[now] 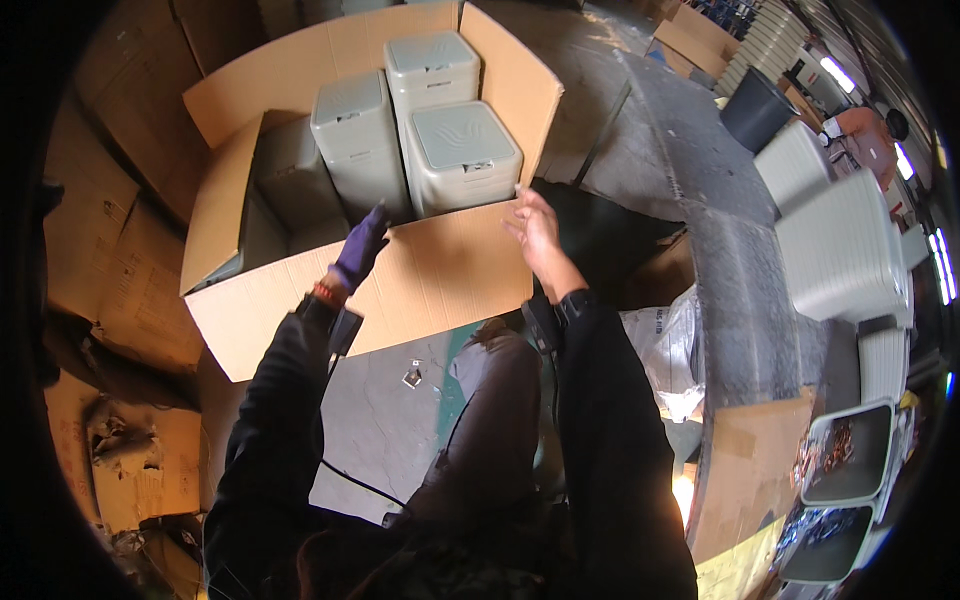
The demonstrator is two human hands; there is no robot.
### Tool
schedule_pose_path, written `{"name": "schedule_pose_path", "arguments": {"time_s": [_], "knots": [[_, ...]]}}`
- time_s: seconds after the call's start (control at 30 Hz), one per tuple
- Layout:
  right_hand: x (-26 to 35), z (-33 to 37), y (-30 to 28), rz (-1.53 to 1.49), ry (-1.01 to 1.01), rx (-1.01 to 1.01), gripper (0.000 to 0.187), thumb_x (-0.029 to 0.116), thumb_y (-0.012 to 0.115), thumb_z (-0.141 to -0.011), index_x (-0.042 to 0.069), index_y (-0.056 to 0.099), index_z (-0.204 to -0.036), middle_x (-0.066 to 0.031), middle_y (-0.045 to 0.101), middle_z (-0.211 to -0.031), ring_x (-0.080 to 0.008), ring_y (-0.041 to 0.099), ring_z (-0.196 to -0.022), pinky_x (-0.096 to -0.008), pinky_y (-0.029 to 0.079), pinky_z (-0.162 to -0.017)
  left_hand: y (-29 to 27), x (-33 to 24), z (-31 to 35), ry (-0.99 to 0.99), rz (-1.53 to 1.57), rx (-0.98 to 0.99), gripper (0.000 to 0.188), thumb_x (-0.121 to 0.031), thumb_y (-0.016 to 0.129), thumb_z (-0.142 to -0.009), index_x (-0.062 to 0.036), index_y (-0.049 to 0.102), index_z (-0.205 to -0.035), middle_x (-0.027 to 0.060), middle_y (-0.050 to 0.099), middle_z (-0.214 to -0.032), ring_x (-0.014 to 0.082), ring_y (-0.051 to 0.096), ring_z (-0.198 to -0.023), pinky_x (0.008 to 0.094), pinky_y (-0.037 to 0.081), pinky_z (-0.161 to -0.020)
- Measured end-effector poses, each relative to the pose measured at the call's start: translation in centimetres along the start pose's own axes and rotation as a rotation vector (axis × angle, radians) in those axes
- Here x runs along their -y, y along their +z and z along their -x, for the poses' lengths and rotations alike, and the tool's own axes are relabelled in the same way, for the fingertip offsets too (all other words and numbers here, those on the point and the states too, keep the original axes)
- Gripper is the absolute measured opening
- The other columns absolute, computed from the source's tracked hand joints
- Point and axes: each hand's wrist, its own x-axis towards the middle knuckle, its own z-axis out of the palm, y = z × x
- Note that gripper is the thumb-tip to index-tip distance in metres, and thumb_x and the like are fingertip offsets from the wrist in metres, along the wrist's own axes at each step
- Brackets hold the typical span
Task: The person assembles gray plastic containers by hand, inserting small metal fasteners into the lid and base, then closing and stacking the finished units. The person repeats this process for multiple containers, placing completed units into a cardboard box.
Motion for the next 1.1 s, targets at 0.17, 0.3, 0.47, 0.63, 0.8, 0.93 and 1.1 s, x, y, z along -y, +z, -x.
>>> {"name": "schedule_pose_path", "arguments": {"time_s": [0.17, 0.3, 0.47, 0.63, 0.8, 0.93, 1.1], "knots": [[-2.6, -6.3, 0.3, 0.036, 0.019, -0.042, 0.081, -0.009, 0.042, -0.08, 0.004, 0.03, -0.158, -0.0158, 0.027, -0.166, -0.0298, 0.037, -0.147, -0.0384, 0.045, -0.105, 1.5, 0.4, -10.0, -0.078, -0.042, -0.108, 0.083, -0.063, 0.05, -0.099, -0.0016, 0.039, -0.155, 0.0183, 0.043, -0.156, 0.0298, 0.036, -0.147, 0.0361, 0.031, -0.118], [-4.4, -9.5, -1.2, -0.035, -0.052, -0.057, 0.083, -0.012, 0.043, -0.075, -0.005, 0.027, -0.156, -0.0201, 0.03, -0.165, -0.026, 0.046, -0.138, -0.029, 0.041, -0.104, 2.1, -0.7, -14.5, -0.358, -0.146, -0.015, 0.056, -0.012, 0.045, -0.105, -0.0055, 0.032, -0.159, 0.0094, 0.04, -0.16, 0.0211, 0.037, -0.146, 0.0338, 0.029, -0.121], [-3.7, -11.7, -3.1, 0.051, 0.022, 0.141, 0.064, 0.007, 0.048, -0.089, -0.006, 0.036, -0.151, -0.0212, 0.04, -0.158, -0.0329, 0.035, -0.148, -0.0361, 0.031, -0.117, 3.3, -1.0, -15.3, -0.299, 0.368, 0.137, 0.059, -0.036, 0.054, -0.105, -0.0034, 0.044, -0.152, 0.0084, 0.051, -0.15, 0.0197, 0.05, -0.133, 0.0333, 0.037, -0.115], [-2.8, -14.6, -2.2, 0.098, 0.157, -0.038, 0.086, 0.062, 0.055, -0.096, -0.005, 0.042, -0.148, -0.0236, 0.047, -0.151, -0.033, 0.042, -0.141, -0.0427, 0.023, -0.123, 3.9, 0.2, -15.1, -0.324, 0.512, 0.098, 0.06, -0.039, 0.056, -0.103, -0.0019, 0.047, -0.149, 0.0097, 0.054, -0.147, 0.0203, 0.053, -0.131, 0.0342, 0.04, -0.113], [-2.8, -18.3, -0.3, 0.344, 0.229, -0.108, 0.096, 0.066, 0.06, -0.09, -0.005, 0.039, -0.152, -0.0214, 0.044, -0.155, -0.031, 0.043, -0.142, -0.0414, 0.032, -0.117, 3.8, 0.4, -14.6, -0.344, 0.645, 0.096, 0.054, -0.032, 0.051, -0.106, 0.001, 0.045, -0.148, 0.0109, 0.051, -0.15, 0.0216, 0.048, -0.136, 0.0345, 0.036, -0.116], [-1.7, -17.9, 0.3, 0.358, 0.167, -0.12, 0.09, 0.061, 0.064, -0.09, -0.006, 0.046, -0.147, -0.0249, 0.051, -0.148, -0.0313, 0.05, -0.136, -0.04, 0.037, -0.113, 4.0, -0.8, -14.2, 0.023, 0.197, 0.071, 0.053, -0.028, 0.044, -0.108, 0.001, 0.038, -0.152, 0.013, 0.041, -0.156, 0.0249, 0.038, -0.145, 0.0351, 0.029, -0.121], [2.2, -13.2, 2.3, 0.281, 0.133, -0.074, 0.078, 0.057, 0.068, -0.09, -0.003, 0.054, -0.139, -0.0184, 0.063, -0.131, -0.026, 0.06, -0.119, -0.0389, 0.044, -0.104, 4.5, -4.0, -13.5, -0.034, 0.49, -0.042, 0.048, -0.023, 0.043, -0.107, 0.0003, 0.044, -0.149, 0.0131, 0.049, -0.152, 0.0232, 0.043, -0.141, 0.0354, 0.031, -0.12]]}}
